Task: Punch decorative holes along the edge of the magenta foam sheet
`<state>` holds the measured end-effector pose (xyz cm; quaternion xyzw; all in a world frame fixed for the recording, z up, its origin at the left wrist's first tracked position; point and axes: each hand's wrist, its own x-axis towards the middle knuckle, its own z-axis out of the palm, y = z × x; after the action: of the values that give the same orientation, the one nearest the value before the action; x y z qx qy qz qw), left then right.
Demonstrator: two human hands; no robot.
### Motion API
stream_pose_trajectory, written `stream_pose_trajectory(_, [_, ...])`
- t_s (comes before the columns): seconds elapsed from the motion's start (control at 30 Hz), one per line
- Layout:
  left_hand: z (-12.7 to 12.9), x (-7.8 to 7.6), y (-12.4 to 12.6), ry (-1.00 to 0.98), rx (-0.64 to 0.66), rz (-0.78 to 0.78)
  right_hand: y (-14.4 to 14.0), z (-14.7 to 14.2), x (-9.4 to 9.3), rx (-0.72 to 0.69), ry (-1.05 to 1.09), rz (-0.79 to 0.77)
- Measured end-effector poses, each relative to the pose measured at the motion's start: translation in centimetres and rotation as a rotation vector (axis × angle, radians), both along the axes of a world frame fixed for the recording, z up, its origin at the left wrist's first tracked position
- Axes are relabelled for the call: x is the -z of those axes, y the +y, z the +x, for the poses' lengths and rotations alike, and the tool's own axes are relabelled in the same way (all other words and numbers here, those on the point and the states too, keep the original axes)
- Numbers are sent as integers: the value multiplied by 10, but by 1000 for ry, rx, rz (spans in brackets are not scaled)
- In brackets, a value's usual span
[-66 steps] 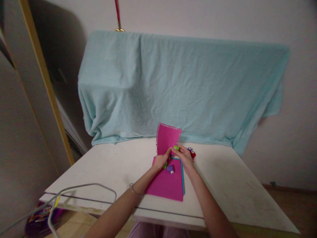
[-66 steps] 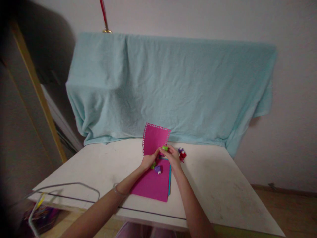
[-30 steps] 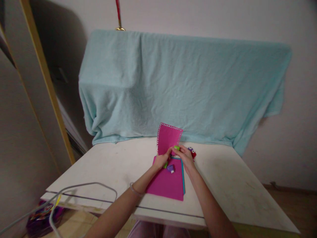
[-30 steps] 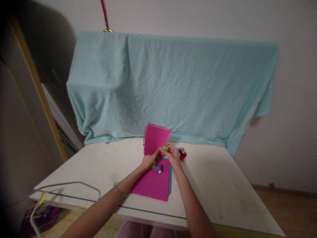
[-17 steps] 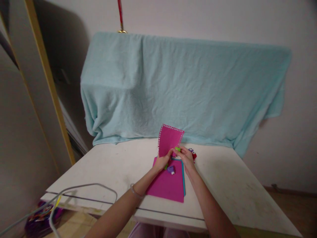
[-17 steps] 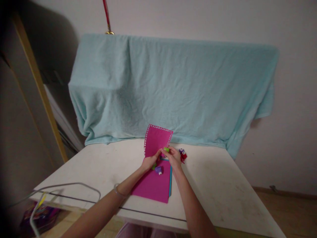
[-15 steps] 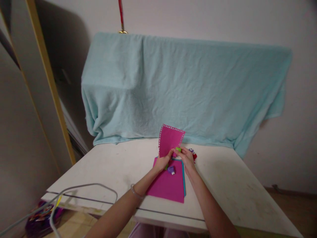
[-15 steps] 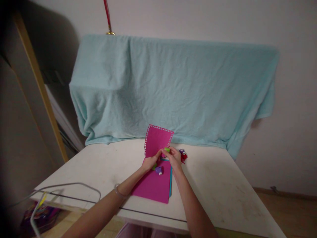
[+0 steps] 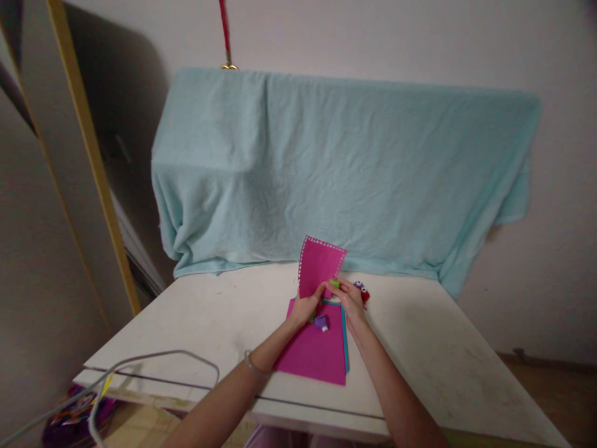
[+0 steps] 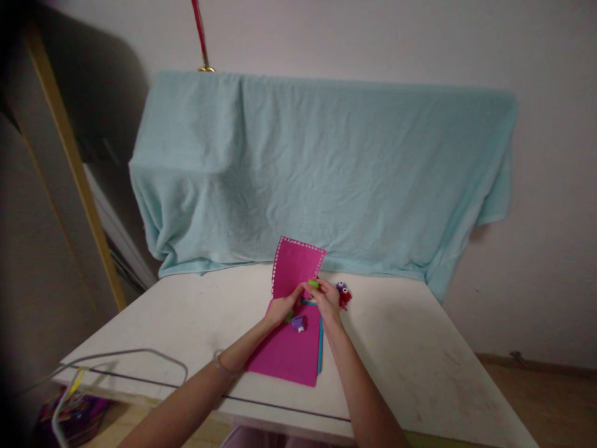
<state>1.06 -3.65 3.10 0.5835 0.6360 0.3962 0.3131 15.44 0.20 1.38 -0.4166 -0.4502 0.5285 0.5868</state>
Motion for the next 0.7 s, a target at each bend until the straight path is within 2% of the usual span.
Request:
stream_pose_trajectory(0.13, [0,3,4,8,19,-74,-1,-2,-2,-16,-12,-10])
stream_pose_trajectory(0.3, [-7,23,13,84,105,-143,-4,-4,-5,-51,-1,4])
stream_pose_trajectory(0.5, [-8,34,17,-104,33,-124,-6,-4,-4,-66,1,-16])
stream_pose_trajectory(0.7, [-6,39,23,-147,34,-161,-5,-4,-4,-80,-4,-39])
